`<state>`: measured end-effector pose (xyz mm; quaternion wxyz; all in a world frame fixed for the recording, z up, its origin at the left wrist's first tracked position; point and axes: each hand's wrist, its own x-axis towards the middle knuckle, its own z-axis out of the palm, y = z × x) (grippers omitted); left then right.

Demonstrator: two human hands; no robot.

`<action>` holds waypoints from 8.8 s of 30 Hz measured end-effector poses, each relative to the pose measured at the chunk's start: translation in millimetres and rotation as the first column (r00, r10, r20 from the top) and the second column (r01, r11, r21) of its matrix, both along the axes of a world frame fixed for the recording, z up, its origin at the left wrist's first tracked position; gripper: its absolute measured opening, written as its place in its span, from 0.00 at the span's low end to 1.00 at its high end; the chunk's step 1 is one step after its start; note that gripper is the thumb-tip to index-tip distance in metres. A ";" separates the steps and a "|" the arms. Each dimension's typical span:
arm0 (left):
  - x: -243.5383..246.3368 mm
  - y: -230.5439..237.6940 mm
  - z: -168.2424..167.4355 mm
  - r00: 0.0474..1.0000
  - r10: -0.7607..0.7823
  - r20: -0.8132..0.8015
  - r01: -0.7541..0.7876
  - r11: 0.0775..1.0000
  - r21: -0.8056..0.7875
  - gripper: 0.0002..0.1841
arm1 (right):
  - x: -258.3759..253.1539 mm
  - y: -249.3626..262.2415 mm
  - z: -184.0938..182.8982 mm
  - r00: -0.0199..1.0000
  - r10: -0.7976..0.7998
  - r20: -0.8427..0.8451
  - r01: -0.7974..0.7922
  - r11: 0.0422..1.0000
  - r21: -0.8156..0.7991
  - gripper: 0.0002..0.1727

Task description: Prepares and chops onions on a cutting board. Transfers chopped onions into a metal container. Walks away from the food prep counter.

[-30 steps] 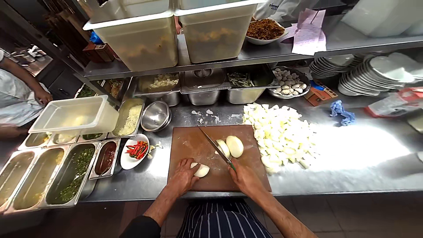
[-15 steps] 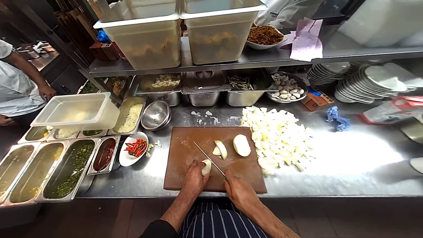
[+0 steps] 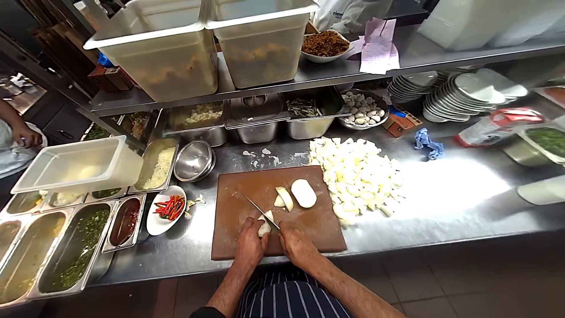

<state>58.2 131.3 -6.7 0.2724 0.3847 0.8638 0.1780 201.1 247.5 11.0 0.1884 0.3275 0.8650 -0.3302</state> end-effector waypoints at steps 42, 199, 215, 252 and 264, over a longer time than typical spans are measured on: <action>-20.3 -27.3 -12.1 0.999 -0.048 -0.003 0.048 0.988 0.145 0.14 | -17.6 -8.2 74.7 0.949 0.230 0.213 -0.235 0.972 -0.002 0.21; -16.3 -8.7 7.5 0.997 0.035 0.062 -0.030 0.996 -0.080 0.27 | 8.5 -0.5 39.1 0.981 0.170 0.090 -0.177 0.981 0.075 0.21; -45.0 -23.4 2.7 0.993 -0.076 0.092 0.075 0.997 0.018 0.16 | -3.0 -1.9 41.8 0.978 0.202 0.048 -0.205 0.977 0.057 0.21; -20.1 -46.0 -27.1 0.990 0.027 -0.135 0.009 0.966 0.259 0.13 | -28.9 -3.4 67.2 0.921 0.317 0.227 -0.320 0.947 -0.024 0.21; -5.0 -32.6 -11.5 0.984 0.177 -0.015 -0.176 0.983 0.040 0.16 | -26.6 -11.0 60.5 0.943 0.284 0.171 -0.286 0.958 -0.017 0.20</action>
